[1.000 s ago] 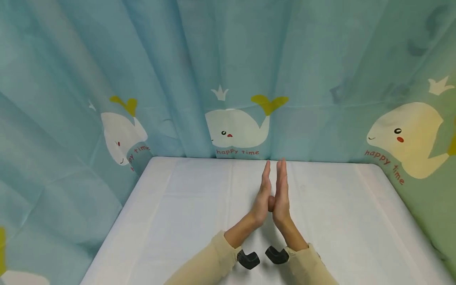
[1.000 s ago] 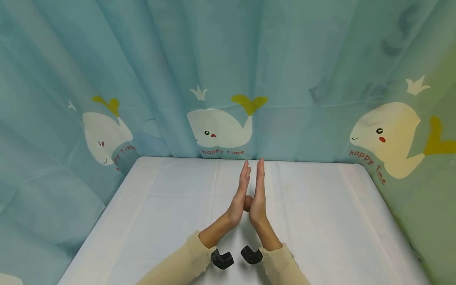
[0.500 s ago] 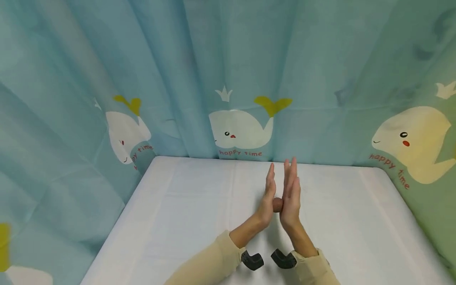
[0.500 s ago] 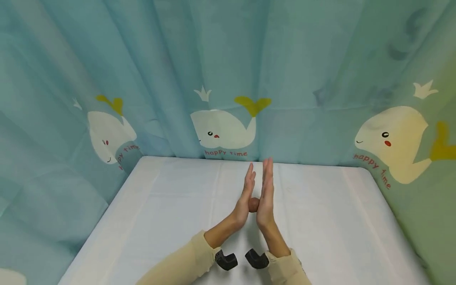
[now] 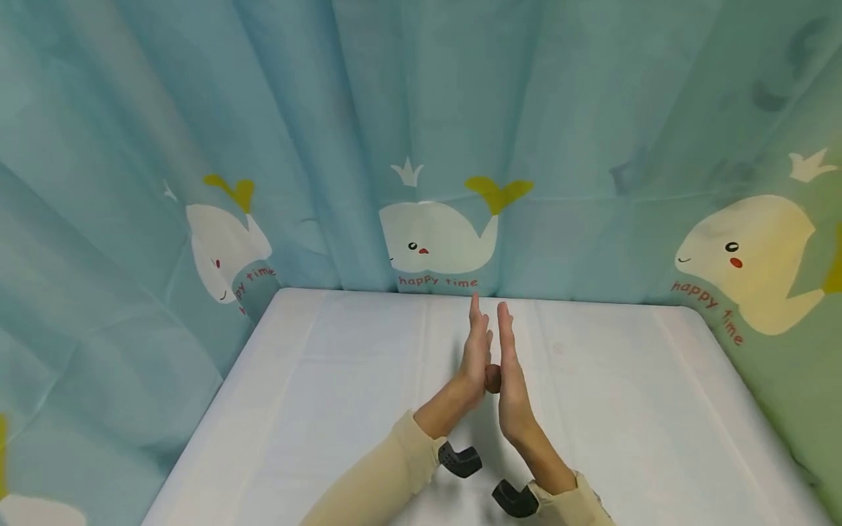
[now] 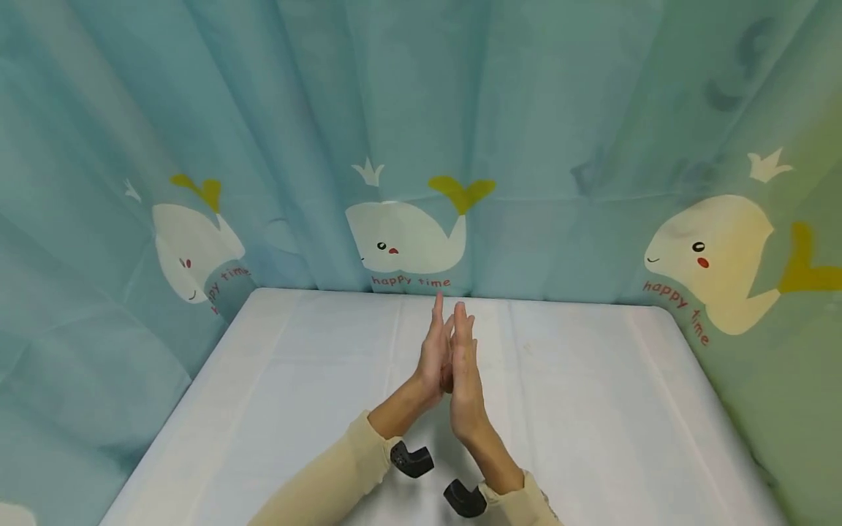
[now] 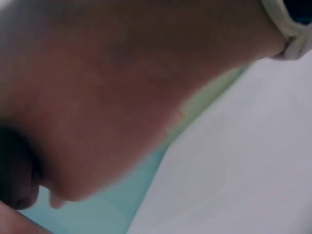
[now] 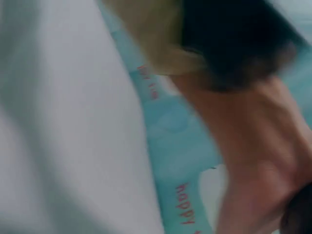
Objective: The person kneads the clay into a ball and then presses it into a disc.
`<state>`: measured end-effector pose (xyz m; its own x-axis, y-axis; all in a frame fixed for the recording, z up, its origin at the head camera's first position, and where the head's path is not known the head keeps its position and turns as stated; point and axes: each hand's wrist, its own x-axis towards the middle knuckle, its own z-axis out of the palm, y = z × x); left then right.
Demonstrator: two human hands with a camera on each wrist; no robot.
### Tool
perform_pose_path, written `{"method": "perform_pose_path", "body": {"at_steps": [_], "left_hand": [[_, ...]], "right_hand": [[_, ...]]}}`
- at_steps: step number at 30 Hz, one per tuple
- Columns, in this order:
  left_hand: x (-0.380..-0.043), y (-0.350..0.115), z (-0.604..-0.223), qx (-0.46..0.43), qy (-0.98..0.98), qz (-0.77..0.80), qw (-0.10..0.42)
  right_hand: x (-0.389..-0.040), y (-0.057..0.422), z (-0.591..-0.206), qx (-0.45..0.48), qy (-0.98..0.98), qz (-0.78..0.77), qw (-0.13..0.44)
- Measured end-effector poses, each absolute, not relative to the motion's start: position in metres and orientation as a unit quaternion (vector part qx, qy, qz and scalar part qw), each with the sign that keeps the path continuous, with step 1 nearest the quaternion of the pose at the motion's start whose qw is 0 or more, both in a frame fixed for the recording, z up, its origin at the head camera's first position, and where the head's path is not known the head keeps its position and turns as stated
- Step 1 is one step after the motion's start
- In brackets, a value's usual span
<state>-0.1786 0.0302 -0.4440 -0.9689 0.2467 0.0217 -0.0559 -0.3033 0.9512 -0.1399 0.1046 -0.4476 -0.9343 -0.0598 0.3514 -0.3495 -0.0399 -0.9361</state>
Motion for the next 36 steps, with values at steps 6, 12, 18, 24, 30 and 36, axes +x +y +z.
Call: {"method": "perform_pose_path", "body": {"at_steps": [6,12,18,24,30,36], "left_hand": [[-0.163,0.034,-0.453,0.167,0.624,0.758,0.092],[-0.155,0.031,-0.441,0.156,0.569,0.802,0.094],[-0.175,0.028,-0.434,0.193,0.634,0.749,0.017],[-0.191,0.026,-0.456,0.230,0.681,0.695,0.023],[-0.171,0.030,-0.458,0.270,0.656,0.702,0.065],[-0.177,0.031,-0.453,0.237,0.641,0.730,0.026]], "right_hand": [[-0.166,0.123,-0.430,0.126,-0.665,0.725,0.129],[-0.183,0.130,-0.457,0.104,-0.694,0.701,0.128],[-0.157,0.108,-0.470,0.104,-0.670,0.728,0.104],[-0.142,0.099,-0.453,0.111,-0.660,0.734,0.112],[-0.172,0.123,-0.459,0.062,-0.646,0.751,0.119],[-0.162,0.112,-0.483,0.041,-0.656,0.748,0.095]]}}
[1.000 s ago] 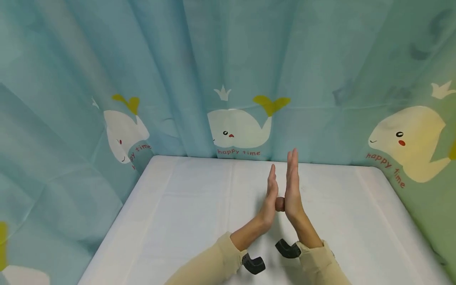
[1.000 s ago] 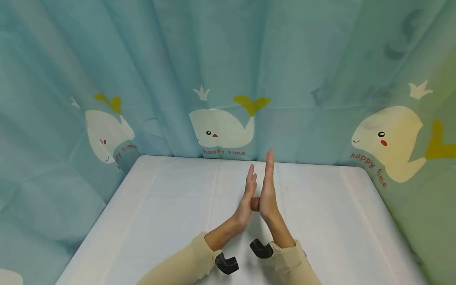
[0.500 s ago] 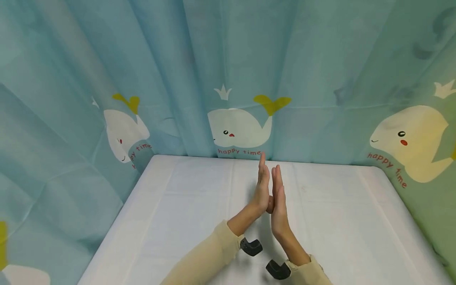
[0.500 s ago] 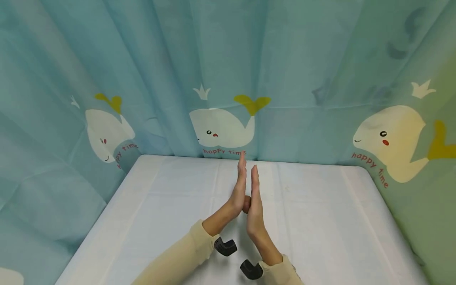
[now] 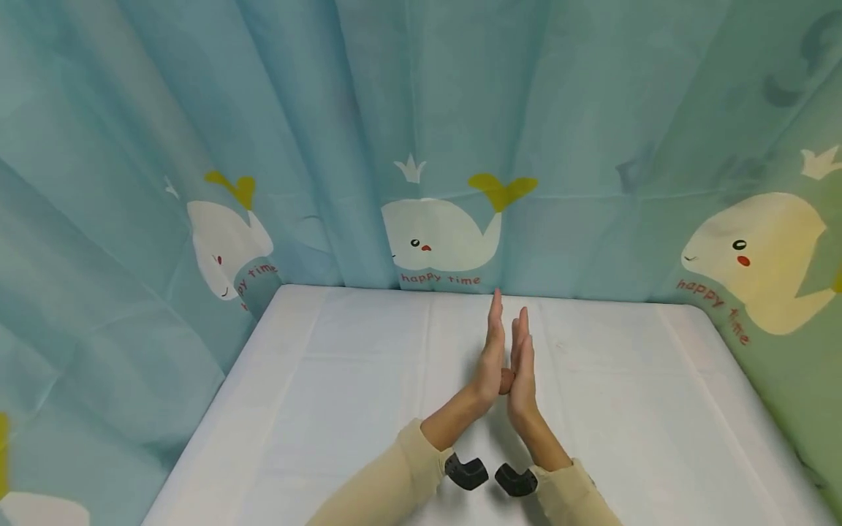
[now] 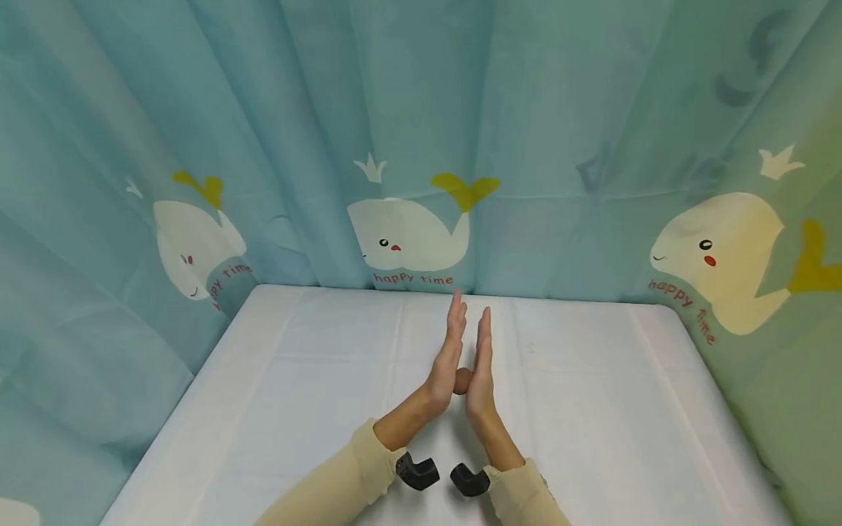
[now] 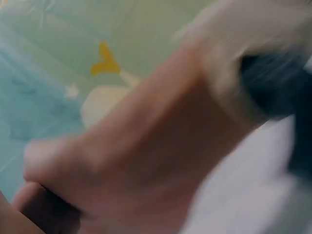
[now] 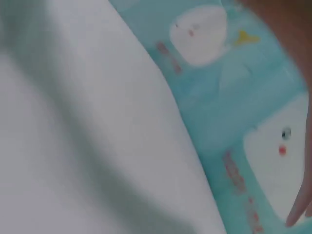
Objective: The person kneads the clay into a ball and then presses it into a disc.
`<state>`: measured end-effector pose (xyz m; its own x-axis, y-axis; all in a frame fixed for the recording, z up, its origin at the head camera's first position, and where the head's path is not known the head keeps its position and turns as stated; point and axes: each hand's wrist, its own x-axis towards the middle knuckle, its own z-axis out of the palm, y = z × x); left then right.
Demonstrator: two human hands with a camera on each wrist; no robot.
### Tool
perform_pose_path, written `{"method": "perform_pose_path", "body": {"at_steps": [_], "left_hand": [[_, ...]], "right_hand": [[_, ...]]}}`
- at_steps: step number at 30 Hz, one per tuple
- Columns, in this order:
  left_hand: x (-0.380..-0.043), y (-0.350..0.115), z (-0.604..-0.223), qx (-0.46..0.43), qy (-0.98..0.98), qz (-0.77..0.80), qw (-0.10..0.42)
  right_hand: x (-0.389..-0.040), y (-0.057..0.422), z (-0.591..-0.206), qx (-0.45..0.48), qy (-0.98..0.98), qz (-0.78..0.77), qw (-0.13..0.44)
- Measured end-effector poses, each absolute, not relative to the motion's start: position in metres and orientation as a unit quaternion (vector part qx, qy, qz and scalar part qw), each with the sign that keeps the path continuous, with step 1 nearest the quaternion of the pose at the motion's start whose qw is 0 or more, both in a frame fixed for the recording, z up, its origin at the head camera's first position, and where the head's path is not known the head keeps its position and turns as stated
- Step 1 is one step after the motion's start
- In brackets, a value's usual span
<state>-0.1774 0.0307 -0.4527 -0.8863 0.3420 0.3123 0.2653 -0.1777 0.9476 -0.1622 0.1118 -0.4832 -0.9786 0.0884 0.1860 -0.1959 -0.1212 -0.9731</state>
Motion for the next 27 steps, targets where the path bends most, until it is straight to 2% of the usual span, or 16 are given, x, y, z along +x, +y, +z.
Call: {"method": "perform_pose_path", "body": {"at_steps": [3,8,15,17,20,24,27], "left_hand": [[-0.187,0.029,-0.461,0.214,0.664,0.716,0.005],[-0.183,0.031,-0.485,0.226,0.666,0.710,0.036],[-0.170,0.030,-0.479,0.209,0.623,0.752,0.052],[-0.170,0.029,-0.474,0.192,0.615,0.763,0.047],[-0.177,0.027,-0.470,0.165,0.611,0.774,0.027],[-0.188,0.025,-0.472,0.143,0.633,0.760,0.000],[-0.192,0.026,-0.476,0.149,0.640,0.754,-0.003]], "right_hand": [[-0.152,0.102,-0.476,0.055,-0.653,0.749,0.098],[-0.165,0.111,-0.455,0.073,-0.656,0.741,0.123],[-0.187,0.124,-0.475,0.032,-0.674,0.730,0.107],[-0.184,0.119,-0.481,0.038,-0.675,0.727,0.115],[-0.171,0.107,-0.485,0.054,-0.680,0.725,0.098],[-0.152,0.094,-0.476,0.073,-0.684,0.722,0.077],[-0.152,0.093,-0.468,0.097,-0.689,0.713,0.090]]}}
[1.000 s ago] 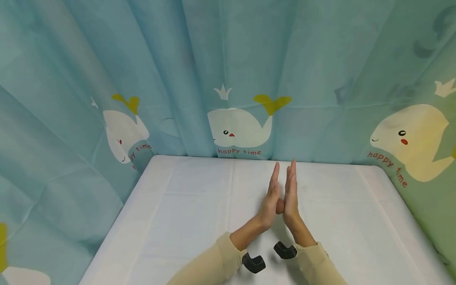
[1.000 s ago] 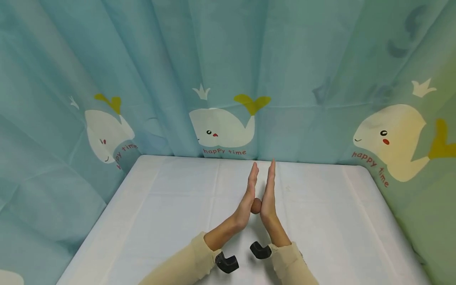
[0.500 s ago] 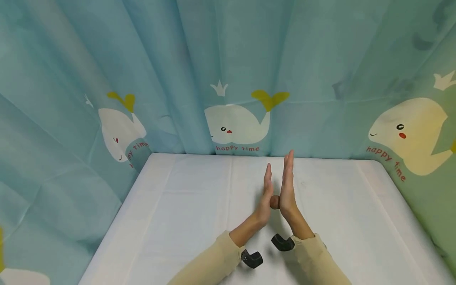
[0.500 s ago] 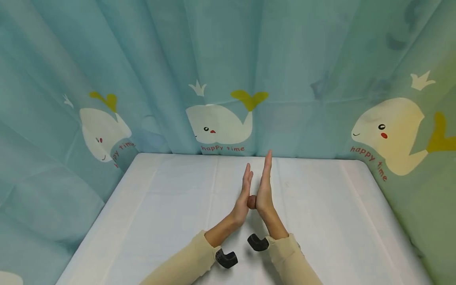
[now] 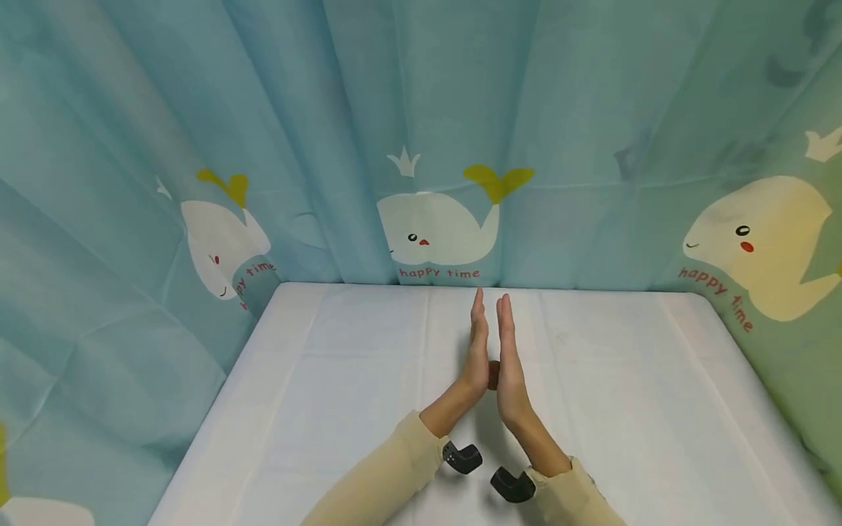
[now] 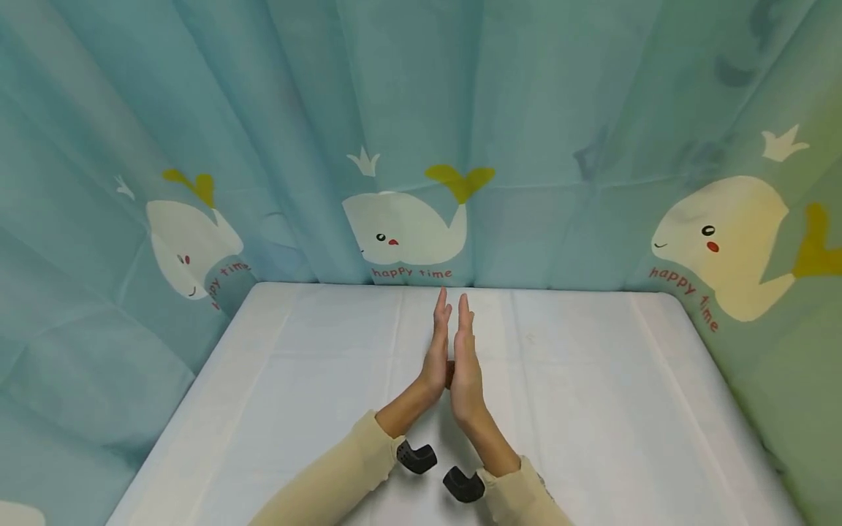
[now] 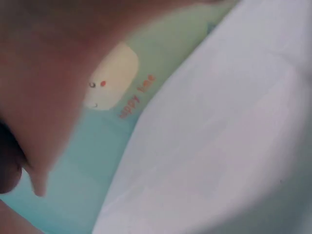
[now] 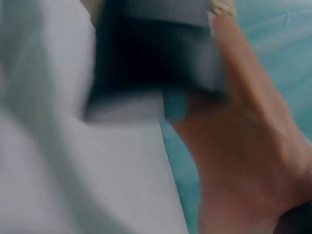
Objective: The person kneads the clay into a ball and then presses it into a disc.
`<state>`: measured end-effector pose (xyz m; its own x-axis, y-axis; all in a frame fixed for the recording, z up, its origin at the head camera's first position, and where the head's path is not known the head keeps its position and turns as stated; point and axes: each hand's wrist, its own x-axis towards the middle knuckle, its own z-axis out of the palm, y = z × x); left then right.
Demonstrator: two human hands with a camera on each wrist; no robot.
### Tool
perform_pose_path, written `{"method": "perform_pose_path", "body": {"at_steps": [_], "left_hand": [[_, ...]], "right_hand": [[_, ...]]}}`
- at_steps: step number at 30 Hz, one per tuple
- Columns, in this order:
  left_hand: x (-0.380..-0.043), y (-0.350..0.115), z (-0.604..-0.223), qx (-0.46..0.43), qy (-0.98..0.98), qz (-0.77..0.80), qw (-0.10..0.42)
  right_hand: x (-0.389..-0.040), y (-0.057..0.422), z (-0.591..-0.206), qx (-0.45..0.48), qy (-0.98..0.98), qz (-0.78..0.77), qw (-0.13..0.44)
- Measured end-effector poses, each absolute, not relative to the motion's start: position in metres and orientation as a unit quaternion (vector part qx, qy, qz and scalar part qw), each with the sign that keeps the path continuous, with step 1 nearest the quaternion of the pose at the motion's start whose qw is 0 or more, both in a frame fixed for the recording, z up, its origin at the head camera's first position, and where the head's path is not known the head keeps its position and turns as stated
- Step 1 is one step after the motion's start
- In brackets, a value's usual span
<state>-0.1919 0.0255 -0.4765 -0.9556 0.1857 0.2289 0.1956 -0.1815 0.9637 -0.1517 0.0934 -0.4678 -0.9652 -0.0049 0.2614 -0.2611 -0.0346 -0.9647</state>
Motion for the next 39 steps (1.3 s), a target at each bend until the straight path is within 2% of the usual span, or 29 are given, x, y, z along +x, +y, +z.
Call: {"method": "perform_pose_path", "body": {"at_steps": [6,9,14,16,19,22,24,29,35,39], "left_hand": [[-0.177,0.030,-0.471,-0.200,-0.636,-0.744,-0.038],[-0.172,0.030,-0.464,-0.194,-0.631,-0.749,-0.054],[-0.185,0.024,-0.460,-0.157,-0.636,-0.756,-0.017],[-0.193,0.022,-0.463,-0.162,-0.647,-0.745,-0.011],[-0.198,0.023,-0.472,-0.180,-0.656,-0.733,-0.023],[-0.189,0.028,-0.479,-0.193,-0.645,-0.737,-0.052],[-0.180,0.030,-0.477,-0.203,-0.634,-0.745,-0.054],[-0.173,0.029,-0.461,-0.239,-0.620,-0.747,-0.022],[-0.199,0.022,-0.462,-0.181,-0.633,-0.752,0.016],[-0.196,0.023,-0.474,-0.189,-0.645,-0.740,-0.017]], "right_hand": [[-0.177,0.112,-0.477,0.067,-0.660,0.740,0.111],[-0.179,0.114,-0.486,0.047,-0.641,0.759,0.109],[-0.158,0.098,-0.485,0.075,-0.651,0.752,0.074],[-0.152,0.093,-0.478,0.089,-0.655,0.746,0.083],[-0.151,0.094,-0.466,0.103,-0.667,0.728,0.116],[-0.160,0.104,-0.459,0.096,-0.680,0.714,0.137],[-0.169,0.111,-0.461,0.084,-0.680,0.715,0.137],[-0.173,0.114,-0.480,0.061,-0.663,0.735,0.132],[-0.143,0.088,-0.475,0.094,-0.673,0.724,0.115],[-0.147,0.090,-0.458,0.110,-0.681,0.708,0.151]]}}
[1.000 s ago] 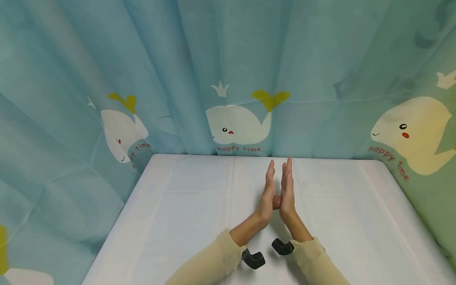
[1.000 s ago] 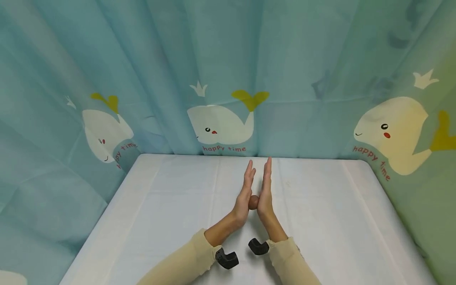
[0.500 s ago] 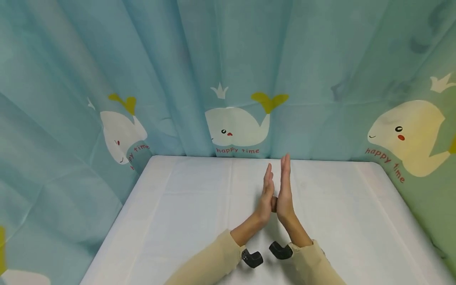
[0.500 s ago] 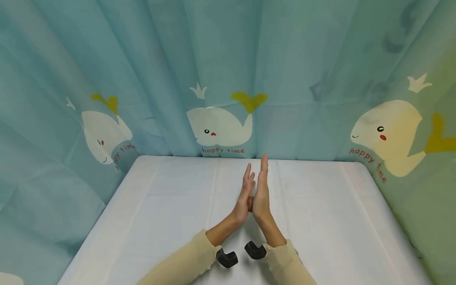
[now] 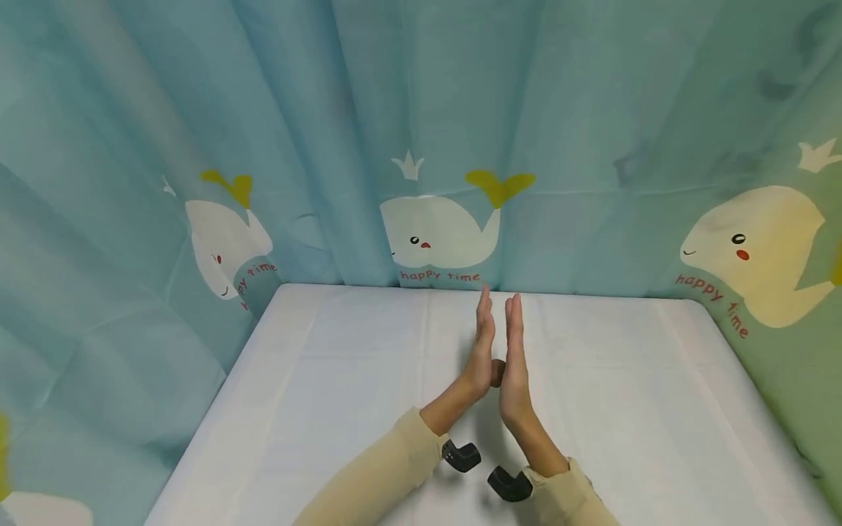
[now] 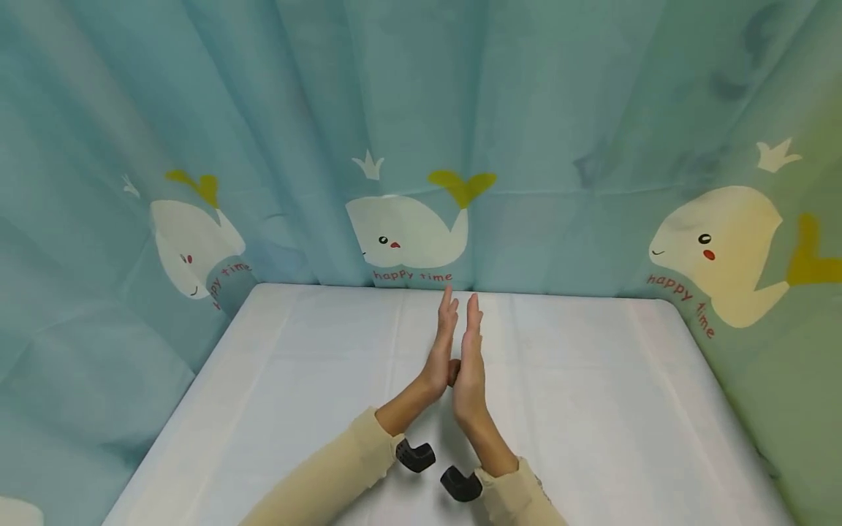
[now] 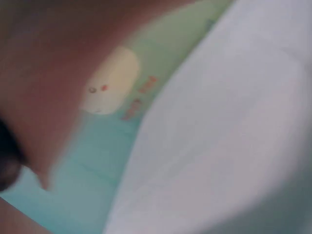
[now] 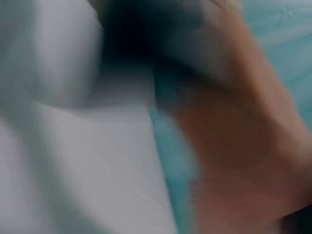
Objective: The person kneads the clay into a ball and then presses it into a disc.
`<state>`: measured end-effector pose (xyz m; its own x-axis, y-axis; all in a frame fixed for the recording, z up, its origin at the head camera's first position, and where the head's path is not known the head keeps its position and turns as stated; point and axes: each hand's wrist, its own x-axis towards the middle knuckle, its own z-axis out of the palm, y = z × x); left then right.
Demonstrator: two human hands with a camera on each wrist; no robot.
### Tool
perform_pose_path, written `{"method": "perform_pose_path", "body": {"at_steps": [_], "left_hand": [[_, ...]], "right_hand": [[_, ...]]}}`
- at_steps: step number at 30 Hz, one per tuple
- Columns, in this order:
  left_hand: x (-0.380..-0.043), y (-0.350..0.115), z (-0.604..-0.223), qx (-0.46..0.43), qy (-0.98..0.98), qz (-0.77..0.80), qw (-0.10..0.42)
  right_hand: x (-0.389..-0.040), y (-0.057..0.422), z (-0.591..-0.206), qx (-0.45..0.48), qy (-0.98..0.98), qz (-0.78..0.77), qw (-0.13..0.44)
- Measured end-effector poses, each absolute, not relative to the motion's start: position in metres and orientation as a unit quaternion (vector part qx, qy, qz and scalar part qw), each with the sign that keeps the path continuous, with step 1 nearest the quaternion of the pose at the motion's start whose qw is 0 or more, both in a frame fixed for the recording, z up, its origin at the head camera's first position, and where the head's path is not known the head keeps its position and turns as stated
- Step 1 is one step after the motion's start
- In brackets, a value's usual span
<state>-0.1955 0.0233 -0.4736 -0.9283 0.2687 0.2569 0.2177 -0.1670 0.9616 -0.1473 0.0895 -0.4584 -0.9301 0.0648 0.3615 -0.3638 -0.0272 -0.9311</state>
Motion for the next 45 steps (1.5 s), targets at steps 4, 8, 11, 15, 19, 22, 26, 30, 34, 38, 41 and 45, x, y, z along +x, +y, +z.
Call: {"method": "perform_pose_path", "body": {"at_steps": [4,8,11,15,19,22,26,30,34,38,41,45], "left_hand": [[-0.183,0.028,-0.483,0.195,0.611,0.765,0.051],[-0.175,0.024,-0.469,0.215,0.579,0.785,0.056],[-0.178,0.021,-0.457,0.211,0.584,0.781,0.067],[-0.192,0.018,-0.460,0.171,0.595,0.784,0.040],[-0.197,0.019,-0.470,0.177,0.626,0.759,0.009],[-0.186,0.025,-0.471,0.204,0.639,0.741,0.034],[-0.173,0.028,-0.459,0.208,0.617,0.757,0.055],[-0.177,0.027,-0.447,0.215,0.619,0.755,0.025],[-0.187,0.025,-0.457,0.207,0.649,0.732,0.000],[-0.184,0.024,-0.468,0.212,0.665,0.716,-0.002],[-0.174,0.025,-0.466,0.245,0.665,0.706,0.015],[-0.165,0.024,-0.456,0.237,0.634,0.735,0.048]], "right_hand": [[-0.166,0.099,-0.454,0.119,-0.703,0.676,0.184],[-0.181,0.109,-0.476,0.114,-0.710,0.669,0.189],[-0.178,0.108,-0.489,0.112,-0.703,0.681,0.174],[-0.153,0.092,-0.481,0.129,-0.698,0.689,0.146],[-0.145,0.088,-0.464,0.135,-0.695,0.691,0.145],[-0.160,0.101,-0.460,0.119,-0.690,0.695,0.163],[-0.175,0.113,-0.476,0.100,-0.683,0.706,0.161],[-0.166,0.104,-0.491,0.090,-0.654,0.740,0.131],[-0.148,0.093,-0.482,0.112,-0.643,0.745,0.139],[-0.150,0.096,-0.465,0.127,-0.663,0.720,0.160],[-0.163,0.107,-0.464,0.098,-0.663,0.725,0.160],[-0.173,0.115,-0.478,0.054,-0.658,0.737,0.147]]}}
